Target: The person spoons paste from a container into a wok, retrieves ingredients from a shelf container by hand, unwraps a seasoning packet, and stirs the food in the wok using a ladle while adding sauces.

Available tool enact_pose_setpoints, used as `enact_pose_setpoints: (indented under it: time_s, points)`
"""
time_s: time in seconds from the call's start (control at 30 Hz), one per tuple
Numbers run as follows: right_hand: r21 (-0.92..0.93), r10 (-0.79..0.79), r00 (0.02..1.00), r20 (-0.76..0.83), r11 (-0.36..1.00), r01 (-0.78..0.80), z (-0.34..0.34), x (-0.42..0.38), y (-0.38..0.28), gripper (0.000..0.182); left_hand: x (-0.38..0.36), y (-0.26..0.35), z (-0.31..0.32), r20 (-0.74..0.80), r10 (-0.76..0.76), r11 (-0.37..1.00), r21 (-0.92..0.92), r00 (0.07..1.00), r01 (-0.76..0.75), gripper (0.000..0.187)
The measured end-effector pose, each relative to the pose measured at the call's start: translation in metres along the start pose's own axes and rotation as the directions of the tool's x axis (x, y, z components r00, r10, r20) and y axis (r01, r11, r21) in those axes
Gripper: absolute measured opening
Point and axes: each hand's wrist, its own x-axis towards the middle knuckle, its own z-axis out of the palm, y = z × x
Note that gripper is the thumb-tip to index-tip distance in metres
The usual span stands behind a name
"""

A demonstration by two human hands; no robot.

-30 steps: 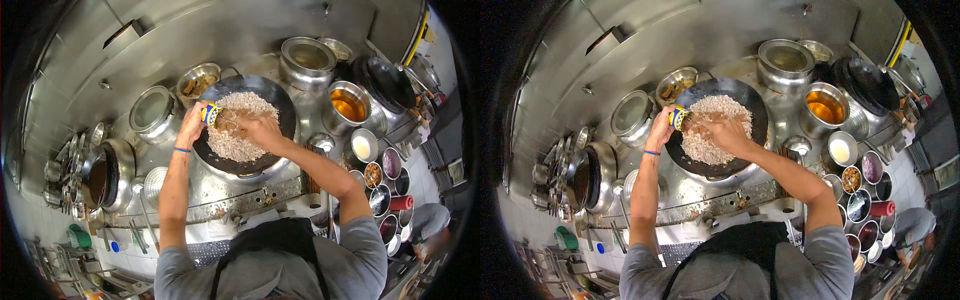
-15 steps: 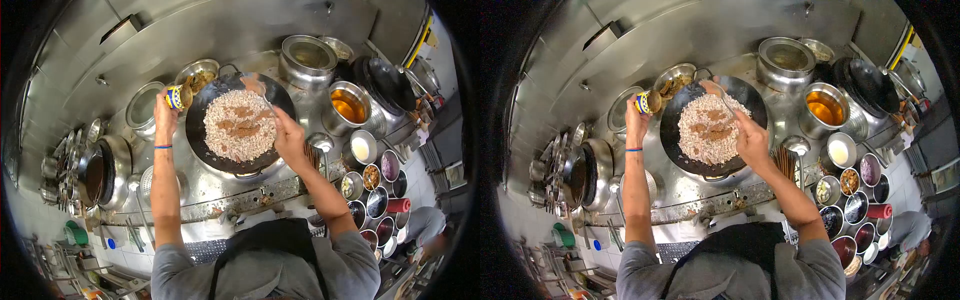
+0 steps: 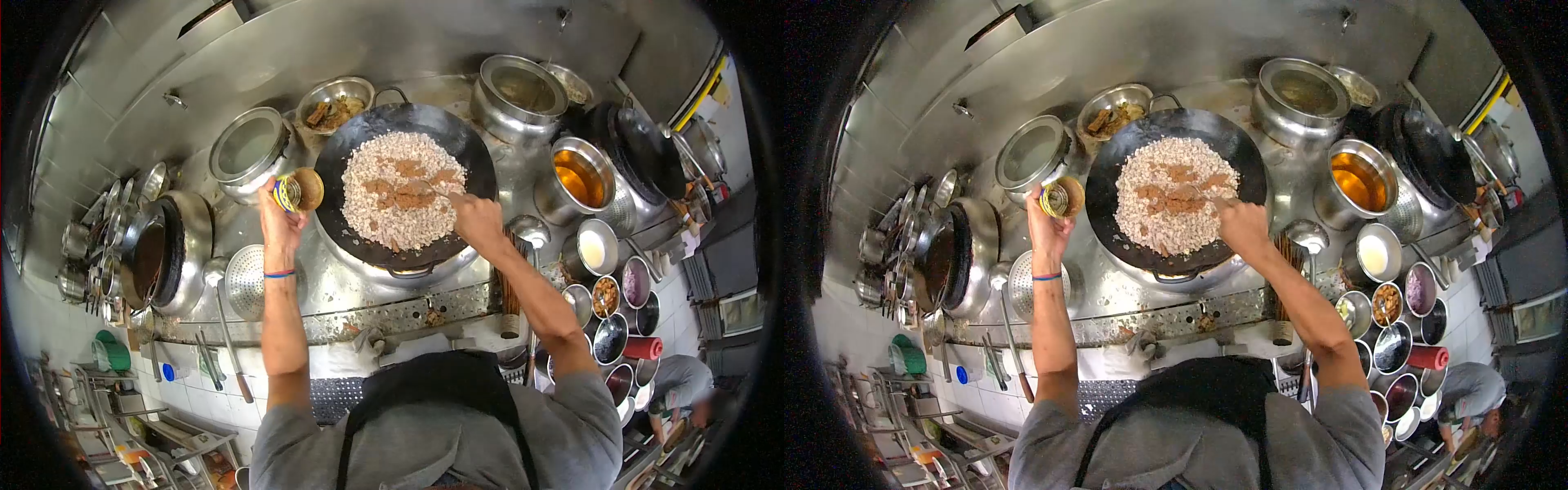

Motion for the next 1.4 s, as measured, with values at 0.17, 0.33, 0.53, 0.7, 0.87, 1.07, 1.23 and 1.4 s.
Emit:
enact_pose_setpoints:
  time_s: [0.17, 0.33, 0.53, 0.7, 0.87, 1.07, 1.23, 1.4]
  points:
    - [0.160, 0.128, 0.945, -0.301, 0.984, -0.082, -0.060, 0.033, -0.033, 0.036, -0.015, -0.010, -0.014, -0.012, -0.049, 0.998, 0.043, 0.999, 0.050, 0.057]
    - [0.107, -0.009, 1.000, 0.004, 0.994, 0.009, -0.036, 0.021, -0.020, 0.035, -0.020, -0.025, -0.013, 0.412, -0.081, 0.892, -0.377, 0.907, 0.250, 0.064]
    - [0.484, -0.026, 0.997, -0.079, 0.873, 0.061, -0.122, 0.038, -0.089, 0.032, -0.030, -0.035, 0.007, 0.223, -0.129, 0.888, -0.408, 0.966, 0.213, 0.063]
    - [0.260, -0.253, 0.968, -0.004, 0.934, 0.245, -0.124, 0.036, -0.114, 0.033, -0.020, -0.044, 0.013, 0.237, -0.075, 0.982, -0.152, 0.969, 0.113, 0.056]
    - [0.339, -0.152, 0.982, 0.115, 0.935, 0.105, -0.084, 0.029, -0.127, 0.028, -0.020, -0.046, 0.030, 0.156, -0.008, 0.984, 0.178, 0.988, -0.020, 0.054]
    - [0.751, 0.002, 0.833, 0.554, 0.430, -0.501, -0.050, 0.007, -0.104, 0.023, -0.018, -0.050, 0.029, 0.135, 0.038, 0.993, 0.107, 0.990, -0.053, 0.052]
    - [0.721, 0.222, 0.786, 0.578, 0.313, -0.618, -0.075, -0.003, -0.080, 0.022, -0.005, -0.030, 0.007, -0.006, 0.079, 0.989, 0.125, 0.997, -0.077, 0.048]
    - [0.543, -0.039, 0.997, -0.070, 0.837, 0.071, -0.124, 0.023, -0.088, 0.027, -0.006, -0.025, 0.014, 0.045, 0.063, 0.983, 0.172, 0.997, -0.070, 0.049]
